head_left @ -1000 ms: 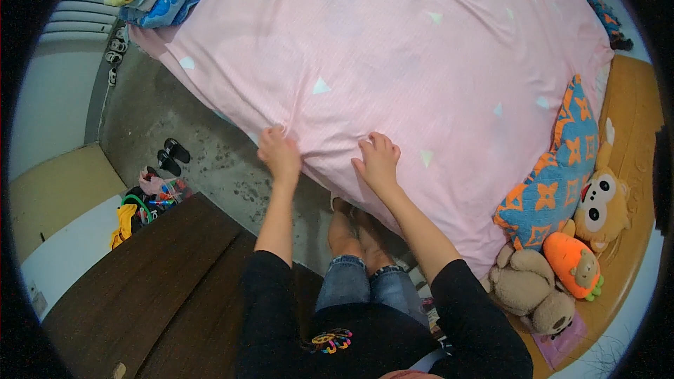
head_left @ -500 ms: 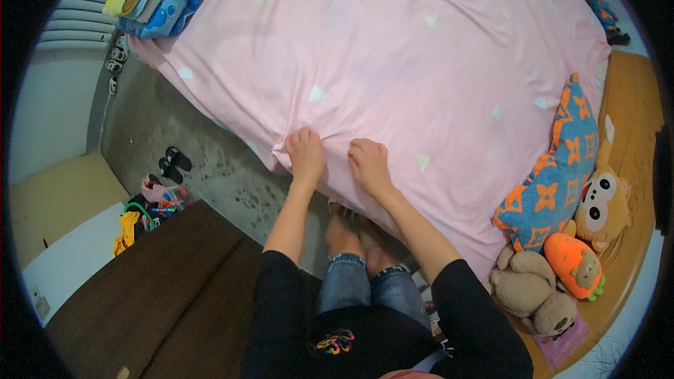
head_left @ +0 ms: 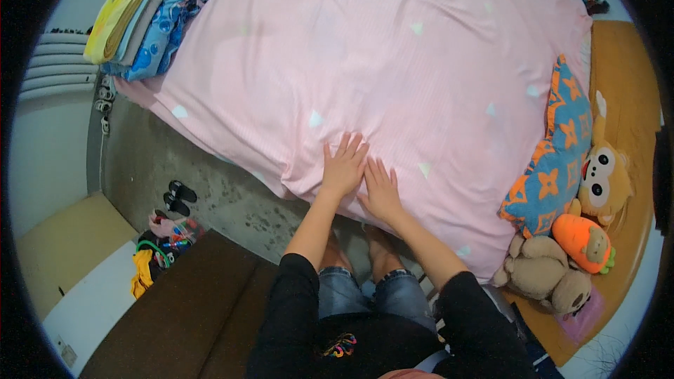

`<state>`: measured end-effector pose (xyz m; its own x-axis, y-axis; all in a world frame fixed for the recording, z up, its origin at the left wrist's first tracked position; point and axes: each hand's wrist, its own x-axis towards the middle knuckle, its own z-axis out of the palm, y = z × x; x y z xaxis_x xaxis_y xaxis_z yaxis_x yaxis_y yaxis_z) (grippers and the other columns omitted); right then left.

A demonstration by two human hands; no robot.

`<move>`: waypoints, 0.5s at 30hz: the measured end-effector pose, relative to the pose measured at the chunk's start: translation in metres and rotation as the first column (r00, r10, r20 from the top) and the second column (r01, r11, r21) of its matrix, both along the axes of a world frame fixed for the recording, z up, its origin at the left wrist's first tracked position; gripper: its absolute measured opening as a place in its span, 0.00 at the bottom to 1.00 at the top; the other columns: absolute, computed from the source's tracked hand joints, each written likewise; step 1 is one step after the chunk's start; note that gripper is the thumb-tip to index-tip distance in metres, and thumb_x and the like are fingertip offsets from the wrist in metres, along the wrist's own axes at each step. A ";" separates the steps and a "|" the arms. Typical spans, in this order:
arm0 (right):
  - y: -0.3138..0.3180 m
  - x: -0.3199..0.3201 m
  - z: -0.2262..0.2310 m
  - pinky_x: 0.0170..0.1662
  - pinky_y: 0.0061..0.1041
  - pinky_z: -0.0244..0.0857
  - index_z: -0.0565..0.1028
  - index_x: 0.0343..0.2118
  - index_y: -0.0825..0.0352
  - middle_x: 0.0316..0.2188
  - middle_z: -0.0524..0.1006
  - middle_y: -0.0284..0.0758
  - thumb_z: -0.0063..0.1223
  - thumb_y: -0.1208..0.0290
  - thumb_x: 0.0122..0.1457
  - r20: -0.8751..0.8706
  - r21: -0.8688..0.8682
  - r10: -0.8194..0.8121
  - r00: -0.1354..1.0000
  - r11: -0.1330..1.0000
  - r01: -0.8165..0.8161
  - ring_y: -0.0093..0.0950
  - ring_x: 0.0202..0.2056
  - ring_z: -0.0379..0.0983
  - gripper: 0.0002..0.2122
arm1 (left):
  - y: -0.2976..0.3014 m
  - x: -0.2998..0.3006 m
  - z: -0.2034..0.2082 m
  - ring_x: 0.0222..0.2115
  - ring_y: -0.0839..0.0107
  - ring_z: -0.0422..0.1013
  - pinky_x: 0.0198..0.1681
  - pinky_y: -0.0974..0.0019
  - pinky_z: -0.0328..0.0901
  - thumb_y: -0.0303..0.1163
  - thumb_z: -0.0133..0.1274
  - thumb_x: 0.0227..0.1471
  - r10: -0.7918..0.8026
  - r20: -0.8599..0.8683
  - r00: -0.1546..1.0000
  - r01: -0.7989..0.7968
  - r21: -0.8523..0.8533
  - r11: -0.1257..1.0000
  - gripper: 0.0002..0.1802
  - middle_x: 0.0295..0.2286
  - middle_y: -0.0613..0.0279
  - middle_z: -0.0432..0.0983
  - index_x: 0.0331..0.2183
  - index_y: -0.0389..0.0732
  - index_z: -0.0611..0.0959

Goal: The person spreads a pink blanket over the bed, folds a yellow and blue comforter, and arranges a pillow and several stuffed animals including a monkey, a carrot, and a bear.

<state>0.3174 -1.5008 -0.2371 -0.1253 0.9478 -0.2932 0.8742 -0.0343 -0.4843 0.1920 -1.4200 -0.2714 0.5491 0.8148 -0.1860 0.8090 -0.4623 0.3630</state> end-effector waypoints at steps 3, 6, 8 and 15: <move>-0.089 0.025 0.039 0.49 0.40 0.61 0.68 0.47 0.69 0.50 0.67 0.47 0.52 0.70 0.49 -0.047 -0.307 0.218 0.975 0.926 -0.222 0.42 0.48 0.65 0.20 | 0.013 -0.029 0.008 0.61 0.62 0.43 0.56 0.33 0.39 0.40 0.48 0.51 0.007 -0.005 1.000 -0.007 -0.050 0.999 0.29 0.60 0.65 0.48 0.56 0.56 0.64; -0.209 0.066 0.107 0.36 0.39 0.67 0.71 0.45 0.65 0.44 0.72 0.42 0.53 0.69 0.49 -0.227 -0.970 0.569 0.791 -0.059 -0.236 0.41 0.39 0.72 0.18 | 0.024 -0.035 0.012 0.62 0.63 0.41 0.57 0.33 0.37 0.40 0.49 0.50 -0.070 0.033 0.997 0.072 -0.081 0.994 0.31 0.61 0.66 0.47 0.57 0.56 0.63; -0.242 0.076 0.127 0.36 0.39 0.67 0.71 0.45 0.65 0.44 0.72 0.43 0.52 0.69 0.49 -0.107 -0.994 0.403 0.909 -0.038 -0.100 0.42 0.39 0.71 0.18 | 0.028 -0.046 0.014 0.62 0.64 0.39 0.58 0.34 0.36 0.39 0.50 0.49 -0.100 0.007 0.995 0.100 -0.108 0.989 0.32 0.61 0.66 0.46 0.57 0.56 0.62; -0.255 0.039 0.152 0.38 0.40 0.66 0.72 0.44 0.66 0.41 0.72 0.44 0.50 0.69 0.51 0.217 -0.890 -0.252 0.943 0.346 0.297 0.43 0.39 0.70 0.16 | 0.051 -0.059 0.023 0.62 0.63 0.40 0.59 0.37 0.36 0.37 0.49 0.50 -0.190 0.081 0.978 0.203 -0.187 0.961 0.30 0.61 0.64 0.46 0.56 0.55 0.64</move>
<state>0.3565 -1.7560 -0.0847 0.1202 0.0946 -0.9882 0.7422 -0.6696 0.0261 0.1328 -1.3688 -0.2483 0.7102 0.6417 -0.2896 0.6824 -0.5263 0.5073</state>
